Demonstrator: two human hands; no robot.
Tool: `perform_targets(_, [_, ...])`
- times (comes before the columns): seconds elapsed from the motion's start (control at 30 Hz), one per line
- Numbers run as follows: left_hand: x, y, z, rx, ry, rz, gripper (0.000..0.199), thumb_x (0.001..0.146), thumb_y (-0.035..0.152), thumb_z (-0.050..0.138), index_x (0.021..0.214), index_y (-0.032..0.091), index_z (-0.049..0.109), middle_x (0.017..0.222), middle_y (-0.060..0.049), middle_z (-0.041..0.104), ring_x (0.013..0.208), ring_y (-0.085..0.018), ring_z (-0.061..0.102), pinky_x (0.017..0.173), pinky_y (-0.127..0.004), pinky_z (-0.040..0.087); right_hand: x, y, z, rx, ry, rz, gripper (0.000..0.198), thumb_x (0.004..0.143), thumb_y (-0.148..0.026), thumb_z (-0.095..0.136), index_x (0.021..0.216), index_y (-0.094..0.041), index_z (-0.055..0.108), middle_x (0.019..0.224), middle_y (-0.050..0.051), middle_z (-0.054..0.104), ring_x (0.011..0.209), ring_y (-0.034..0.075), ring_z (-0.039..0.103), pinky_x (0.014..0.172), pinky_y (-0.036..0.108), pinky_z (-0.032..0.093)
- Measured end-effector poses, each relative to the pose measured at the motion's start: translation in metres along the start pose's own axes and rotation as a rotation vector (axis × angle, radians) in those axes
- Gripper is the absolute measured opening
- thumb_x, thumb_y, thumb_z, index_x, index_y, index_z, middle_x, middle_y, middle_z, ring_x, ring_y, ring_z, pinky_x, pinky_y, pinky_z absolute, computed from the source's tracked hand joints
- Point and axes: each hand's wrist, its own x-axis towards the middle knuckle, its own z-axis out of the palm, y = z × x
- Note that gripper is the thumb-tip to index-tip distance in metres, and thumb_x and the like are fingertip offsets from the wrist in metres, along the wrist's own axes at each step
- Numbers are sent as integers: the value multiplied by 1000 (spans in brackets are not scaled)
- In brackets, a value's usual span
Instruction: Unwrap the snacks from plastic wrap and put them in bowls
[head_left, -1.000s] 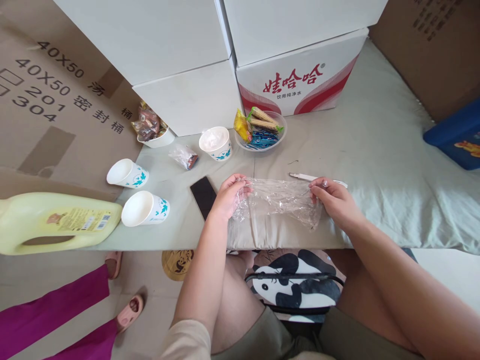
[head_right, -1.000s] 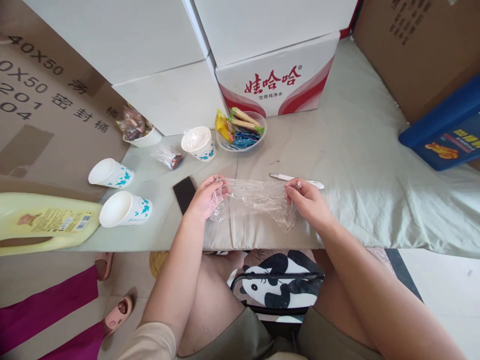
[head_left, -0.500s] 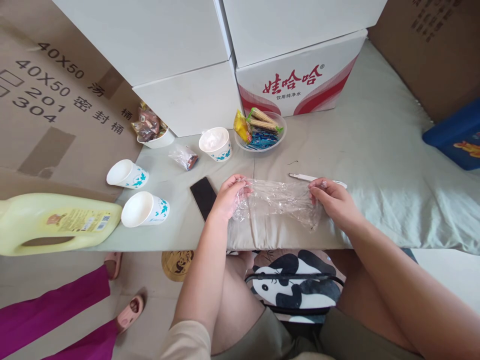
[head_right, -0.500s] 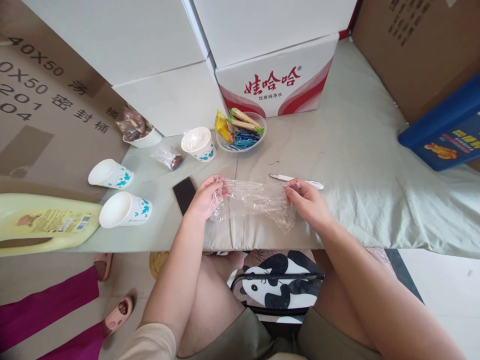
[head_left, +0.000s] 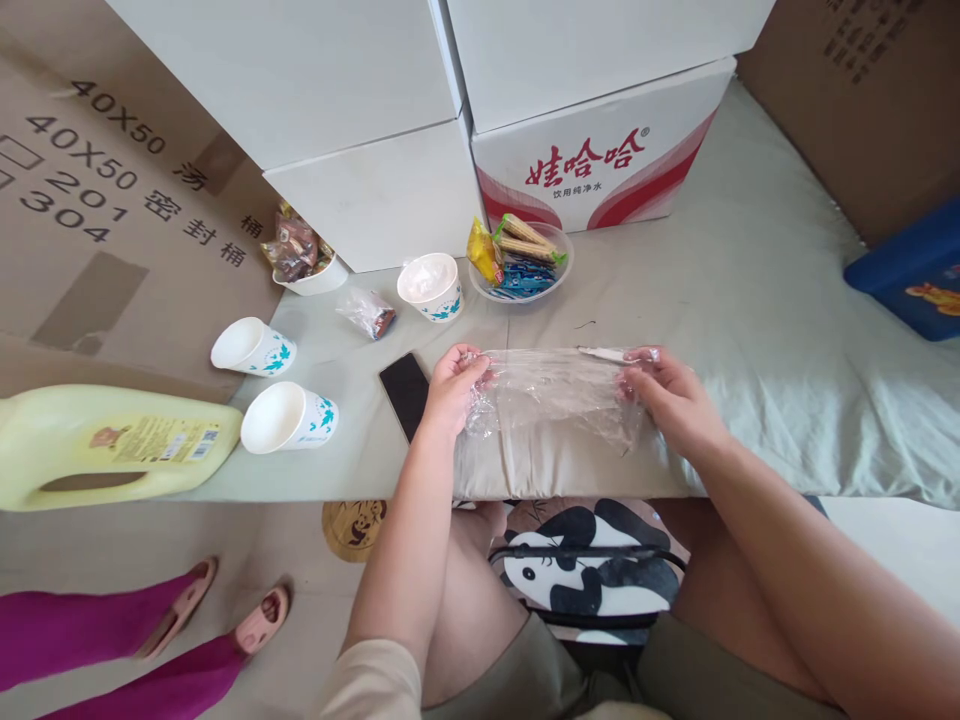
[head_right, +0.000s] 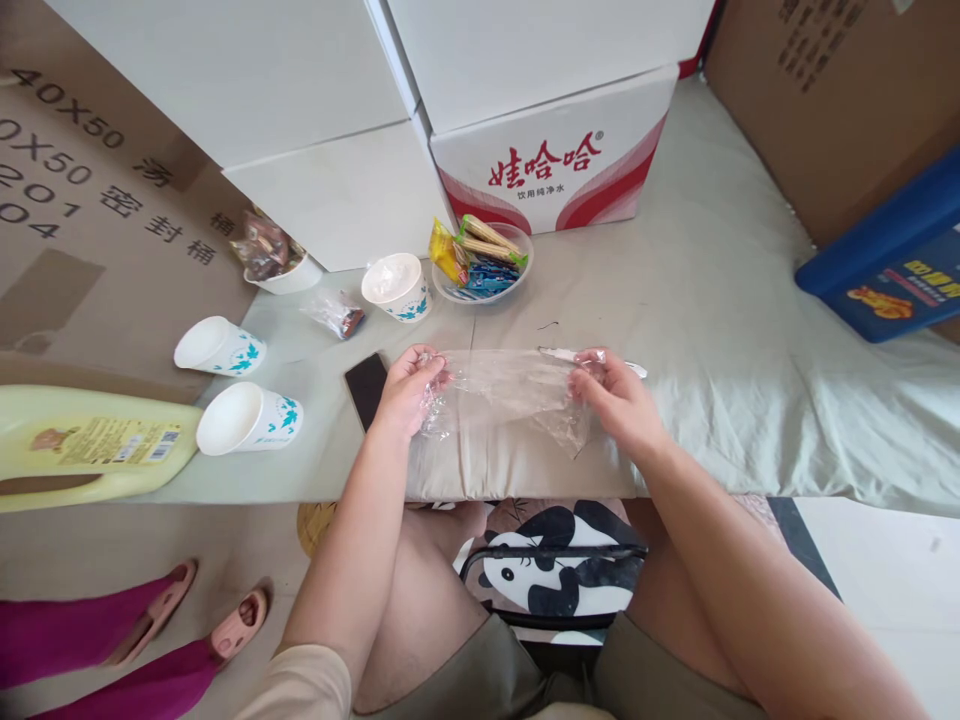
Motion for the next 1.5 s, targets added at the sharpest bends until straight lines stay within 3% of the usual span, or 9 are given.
perform_targets(0.27, [-3,-4,-4,168,-129,-93,46,73,47,77,93,26,41,68,7,65,46,-11,60,41,-18,38,0,-6,-2,144,103,75,28,72,-40,77,83,-24,57,74,-2,60,52,9,49,49,24,41])
perform_targets(0.5, [-6,7,-8,112,-232,-76,44,71,44,78,90,25,43,58,10,58,32,-2,30,34,-15,15,-2,-16,-23,456,-404,324,57,75,-77,58,96,-25,67,74,6,69,57,19,63,54,33,49])
perform_targets(0.6, [-7,7,-7,188,-338,-116,42,72,43,78,90,23,47,61,6,62,32,-1,31,34,-16,15,1,-9,-19,490,-434,323,53,75,-73,65,97,-25,67,87,6,72,76,21,70,69,34,56])
perform_targets(0.77, [-13,2,3,255,-523,-201,43,74,46,79,94,22,50,65,2,69,32,-2,34,35,-16,18,-3,2,0,360,-750,415,62,73,-52,81,123,-24,58,117,10,71,94,20,72,76,32,57])
perform_targets(0.93, [-11,1,7,124,-559,-260,54,75,50,76,114,22,51,75,-4,75,37,-8,51,38,-18,27,-8,-2,8,72,-972,337,33,78,-43,79,93,-18,63,73,-2,64,57,8,56,51,22,42])
perform_targets(1.1, [-4,-7,8,-178,-429,-303,57,84,66,59,114,17,60,101,-15,77,82,-22,75,64,-26,53,-8,-9,11,143,-641,205,37,76,-54,78,81,-21,61,73,-1,66,56,10,56,55,26,45])
perform_targets(1.27, [-11,-17,15,-170,-749,-358,93,52,74,84,122,15,65,126,-23,70,116,-33,69,93,-40,54,-7,-7,18,217,-370,180,36,72,-56,78,82,-26,59,70,-3,66,56,13,58,56,29,48])
perform_targets(1.37, [-17,-17,20,-130,-830,-376,98,45,69,89,125,18,63,129,-22,69,113,-33,70,93,-40,55,-6,-3,20,223,-304,176,35,73,-55,76,83,-27,57,66,-4,64,57,14,60,57,30,50])
perform_targets(1.5, [-20,-17,25,76,-661,-352,62,69,48,87,115,21,56,96,-11,79,74,-21,76,64,-26,54,-4,-2,19,208,-257,197,34,72,-51,77,89,-28,59,75,-1,70,55,15,62,55,31,52])
